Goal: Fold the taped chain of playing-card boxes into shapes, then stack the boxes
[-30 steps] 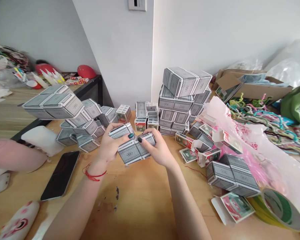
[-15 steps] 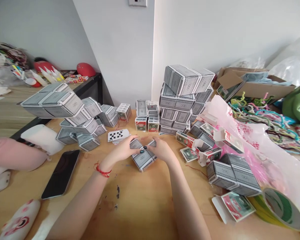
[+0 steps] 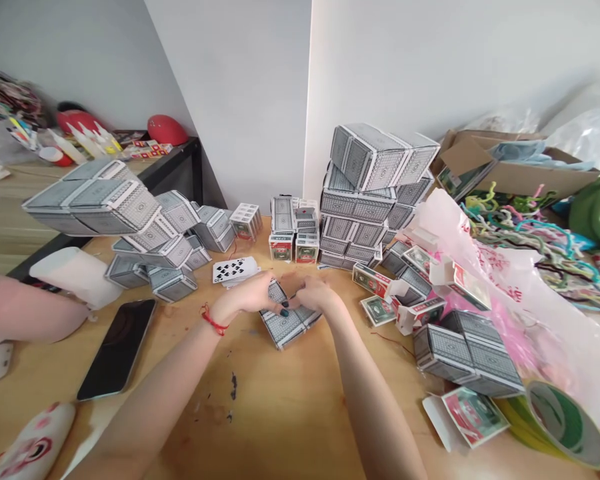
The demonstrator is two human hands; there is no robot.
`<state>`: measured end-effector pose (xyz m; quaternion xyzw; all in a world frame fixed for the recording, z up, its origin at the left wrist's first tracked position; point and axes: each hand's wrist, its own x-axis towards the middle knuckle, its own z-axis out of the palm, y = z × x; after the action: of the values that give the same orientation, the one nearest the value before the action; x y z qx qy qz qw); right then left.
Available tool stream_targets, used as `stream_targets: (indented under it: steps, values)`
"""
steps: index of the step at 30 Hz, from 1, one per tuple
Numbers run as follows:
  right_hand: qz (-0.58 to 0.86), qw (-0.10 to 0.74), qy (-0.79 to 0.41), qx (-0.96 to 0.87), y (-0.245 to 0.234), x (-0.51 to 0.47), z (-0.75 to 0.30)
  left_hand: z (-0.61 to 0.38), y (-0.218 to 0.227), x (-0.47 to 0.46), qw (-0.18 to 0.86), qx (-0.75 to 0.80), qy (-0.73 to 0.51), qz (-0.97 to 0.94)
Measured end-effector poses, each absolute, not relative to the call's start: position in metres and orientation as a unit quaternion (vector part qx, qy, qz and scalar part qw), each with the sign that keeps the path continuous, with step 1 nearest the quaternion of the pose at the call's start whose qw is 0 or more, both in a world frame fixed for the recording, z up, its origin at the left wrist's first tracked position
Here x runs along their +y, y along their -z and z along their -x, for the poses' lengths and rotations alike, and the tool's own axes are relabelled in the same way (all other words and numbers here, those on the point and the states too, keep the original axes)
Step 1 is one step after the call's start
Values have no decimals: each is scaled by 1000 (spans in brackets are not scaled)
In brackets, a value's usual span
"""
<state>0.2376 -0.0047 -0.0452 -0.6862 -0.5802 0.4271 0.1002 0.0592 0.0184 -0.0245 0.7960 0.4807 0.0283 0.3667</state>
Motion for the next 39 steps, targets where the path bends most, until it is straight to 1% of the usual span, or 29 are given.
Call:
stream_targets:
  steps: [2,4,7,10,13,15,18,22,26,28,31,34,39]
  values:
    - [666,118,-442,-590,47,0,-239,-58,30,22,377,475,-38,-795]
    - [634,155,-461,-602,50,-2,-243,-55,39,22,402,473,-64,-782]
    - [588,255,-472,-605,57,-13,-251,-48,53,16,456,442,-153,-757]
    - [582,353,-453,-576,66,-30,-255,-44,63,7,488,409,-248,-730]
    - [592,424,-416,-544,74,-46,-251,-46,68,0,492,413,-288,-711]
    - [609,428,-384,-547,77,-53,-247,-49,70,-2,482,430,-294,-705]
    - [615,410,-357,-572,78,-55,-242,-52,71,-1,464,433,-286,-718]
    - [588,446,-357,-572,82,-53,-246,-54,71,-2,410,428,-307,-745]
    - [560,529,-393,-502,87,-59,-251,-51,60,-18,294,399,-354,-793]
    - [544,566,-411,-464,89,-64,-249,-51,51,-31,233,369,-341,-833]
    - [558,560,-405,-459,91,-66,-243,-59,39,-50,176,347,-267,-882]
    - [588,543,-384,-460,92,-63,-237,-71,35,-62,135,361,-203,-900]
    - [624,541,-389,-407,91,-72,-240,-81,39,-64,92,392,-166,-900]
